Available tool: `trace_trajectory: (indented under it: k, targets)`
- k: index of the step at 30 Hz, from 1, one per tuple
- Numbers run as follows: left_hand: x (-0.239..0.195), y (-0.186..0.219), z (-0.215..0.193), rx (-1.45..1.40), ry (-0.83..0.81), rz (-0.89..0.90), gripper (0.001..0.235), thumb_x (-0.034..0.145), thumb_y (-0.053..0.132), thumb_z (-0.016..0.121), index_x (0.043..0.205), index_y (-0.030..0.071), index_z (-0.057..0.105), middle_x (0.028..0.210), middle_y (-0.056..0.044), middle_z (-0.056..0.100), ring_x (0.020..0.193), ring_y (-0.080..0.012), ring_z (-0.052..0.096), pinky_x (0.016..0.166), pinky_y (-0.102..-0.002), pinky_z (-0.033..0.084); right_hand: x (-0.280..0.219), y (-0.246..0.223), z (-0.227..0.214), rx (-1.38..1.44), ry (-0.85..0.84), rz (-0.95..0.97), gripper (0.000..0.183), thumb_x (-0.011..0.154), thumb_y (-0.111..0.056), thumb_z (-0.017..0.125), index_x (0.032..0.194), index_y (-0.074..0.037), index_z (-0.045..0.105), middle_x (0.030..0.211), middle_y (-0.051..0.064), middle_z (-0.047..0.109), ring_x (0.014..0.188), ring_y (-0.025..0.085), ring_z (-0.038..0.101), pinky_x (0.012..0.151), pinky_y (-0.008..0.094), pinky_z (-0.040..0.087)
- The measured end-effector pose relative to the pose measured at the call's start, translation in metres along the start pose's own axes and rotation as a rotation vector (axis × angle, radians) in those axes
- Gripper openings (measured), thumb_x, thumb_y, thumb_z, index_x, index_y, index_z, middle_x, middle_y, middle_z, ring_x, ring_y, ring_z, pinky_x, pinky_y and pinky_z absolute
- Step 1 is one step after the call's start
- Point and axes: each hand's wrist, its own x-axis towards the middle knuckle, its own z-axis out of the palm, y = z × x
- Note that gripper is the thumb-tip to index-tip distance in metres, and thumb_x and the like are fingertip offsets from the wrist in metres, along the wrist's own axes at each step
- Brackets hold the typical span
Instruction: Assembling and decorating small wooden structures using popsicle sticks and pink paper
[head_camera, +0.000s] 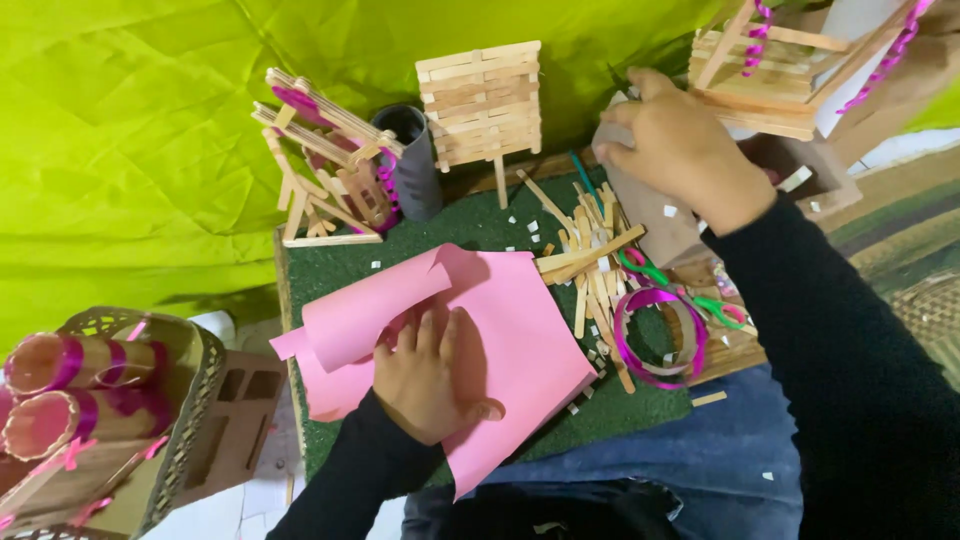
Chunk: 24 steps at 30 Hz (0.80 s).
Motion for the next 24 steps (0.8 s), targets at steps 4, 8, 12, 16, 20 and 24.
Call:
trace_trajectory:
  k: [4,8,12,16,20,24]
  targets:
    - [-0.004,-0.001,0.009,-0.039,0.081,0.002,0.146,0.051,0.103,0.074,0.154,0.005,0.041,0.144,-0.025,0.050,0.117,-0.0412,0.055,0.094,-0.054,0.038,0.016,0.016,0.023,-0.248,-0.031,0.052,0.037,0.091,-0.025,0.068,0.114,0.004,0.070,0.127,0.021,0.066,0.102,0.041,0.067,0.086,0.047,0.054]
    - [-0.006,-0.003,0.006,-0.053,0.029,-0.001,0.146,0.053,0.103,0.070,0.155,0.003,0.038,0.146,-0.030,0.047,0.113,-0.0421,0.054,0.087,-0.052,0.040,-0.011,-0.005,-0.006,-0.362,0.199,-0.018,0.037,0.098,-0.027,0.068,0.122,0.000,0.076,0.118,0.016,0.072,0.094,0.033,0.069,0.077,0.040,0.056]
    - [-0.008,-0.002,0.003,-0.046,0.133,0.031,0.142,0.054,0.104,0.065,0.150,0.001,0.046,0.142,-0.022,0.051,0.110,-0.0368,0.054,0.086,-0.048,0.039,-0.042,-0.019,-0.041,-0.333,0.453,-0.117,0.037,0.099,-0.007,0.092,0.131,0.009,0.083,0.127,0.016,0.074,0.096,0.024,0.073,0.088,0.031,0.058]
    - [-0.004,-0.002,-0.001,-0.054,-0.071,0.013,0.144,0.061,0.103,0.066,0.157,0.001,0.032,0.153,-0.025,0.041,0.126,-0.0407,0.047,0.094,-0.053,0.037,-0.072,-0.037,-0.053,0.182,0.642,-0.190,0.024,0.121,0.040,0.060,0.144,0.031,0.057,0.134,0.041,0.061,0.107,0.046,0.063,0.095,0.048,0.053]
    - [-0.005,0.000,0.004,-0.097,0.097,0.003,0.146,0.047,0.098,0.077,0.151,0.002,0.042,0.147,-0.024,0.048,0.122,-0.0409,0.052,0.092,-0.054,0.039,-0.131,-0.053,-0.033,0.732,0.657,0.056,0.018,0.136,0.006,0.034,0.146,0.016,0.045,0.129,0.035,0.059,0.101,0.037,0.060,0.097,0.043,0.054]
    - [-0.002,0.002,-0.007,-0.093,-0.153,0.009,0.146,0.061,0.098,0.074,0.158,0.000,0.025,0.152,-0.027,0.039,0.128,-0.0440,0.046,0.097,-0.057,0.036,-0.165,-0.053,-0.046,0.587,0.573,-0.241,0.039,0.094,0.020,0.063,0.131,0.011,0.054,0.091,0.017,0.065,0.064,0.022,0.049,0.065,0.037,0.040]
